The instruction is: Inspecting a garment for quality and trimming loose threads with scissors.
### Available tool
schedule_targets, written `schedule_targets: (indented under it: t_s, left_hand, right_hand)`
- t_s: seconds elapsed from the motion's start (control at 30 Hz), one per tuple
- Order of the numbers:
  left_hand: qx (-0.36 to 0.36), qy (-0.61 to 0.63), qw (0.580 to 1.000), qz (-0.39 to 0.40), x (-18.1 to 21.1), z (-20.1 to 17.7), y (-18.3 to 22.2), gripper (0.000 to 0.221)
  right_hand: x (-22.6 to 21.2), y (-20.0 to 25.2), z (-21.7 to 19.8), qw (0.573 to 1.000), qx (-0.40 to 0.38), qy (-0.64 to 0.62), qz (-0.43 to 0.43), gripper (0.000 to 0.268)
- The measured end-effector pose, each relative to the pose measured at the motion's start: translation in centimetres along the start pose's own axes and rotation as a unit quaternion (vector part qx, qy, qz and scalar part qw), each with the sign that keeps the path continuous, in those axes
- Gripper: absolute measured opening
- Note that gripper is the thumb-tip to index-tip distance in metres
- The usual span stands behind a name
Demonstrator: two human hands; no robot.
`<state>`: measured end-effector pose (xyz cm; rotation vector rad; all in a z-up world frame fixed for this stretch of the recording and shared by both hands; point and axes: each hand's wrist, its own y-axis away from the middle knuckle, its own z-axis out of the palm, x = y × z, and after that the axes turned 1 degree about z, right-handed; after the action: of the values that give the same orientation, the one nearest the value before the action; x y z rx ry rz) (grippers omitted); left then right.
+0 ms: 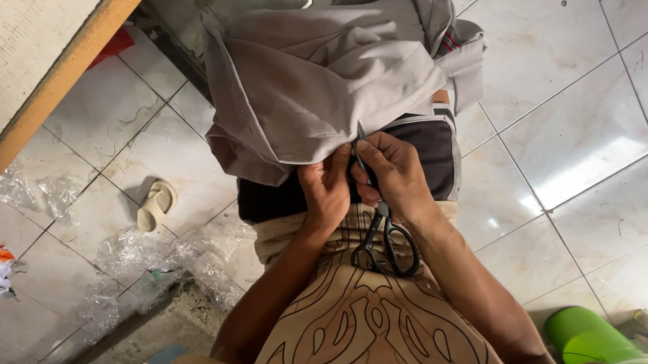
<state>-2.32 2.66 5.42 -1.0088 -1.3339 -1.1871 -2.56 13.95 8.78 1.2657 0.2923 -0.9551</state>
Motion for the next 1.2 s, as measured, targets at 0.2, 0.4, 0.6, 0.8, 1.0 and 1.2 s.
schedule_targets:
  t_s: [0.2,0.4,0.6,0.8,1.0,1.2]
  left_hand:
    - [0.008,0.011,1.000,-0.015,-2.7,-0.9,0.9,0.012]
    - [0.049,0.081,0.994,-0.059,-3.5,0.4,1.5,0.022]
    - [0.064,0.132,0.982,-0.123,-4.9,-0.2,0.9,0.016]
    - [0.091,0.185,0.960,-0.192,-5.8,0.3,0.7,0.025]
    - [0.034,-0.002,0.996,-0.080,-1.7,0.2,-0.7,0.028]
    - [0.033,0.022,0.997,-0.067,-2.8,0.7,-0.6,0.035]
  right_hand:
    - [-0.5,-0.1,0.1,0.999,-0.017,-0.020,0.032,0.022]
    - [-1.2,0.1,-0.3,0.997,-0.074,0.012,-0.002,0.021]
    - [-0.1,-0.1,-0.2,0.996,-0.081,0.005,-0.023,0.020]
    - [0.8,0.0,-0.5,0.998,-0.059,-0.005,-0.026,0.015]
    - [1.2,0.3,-0.4,1.000,-0.020,-0.022,0.010,0.013]
    - [1.1,-0.4,-0.1,1.000,-0.003,-0.023,0.016,0.013]
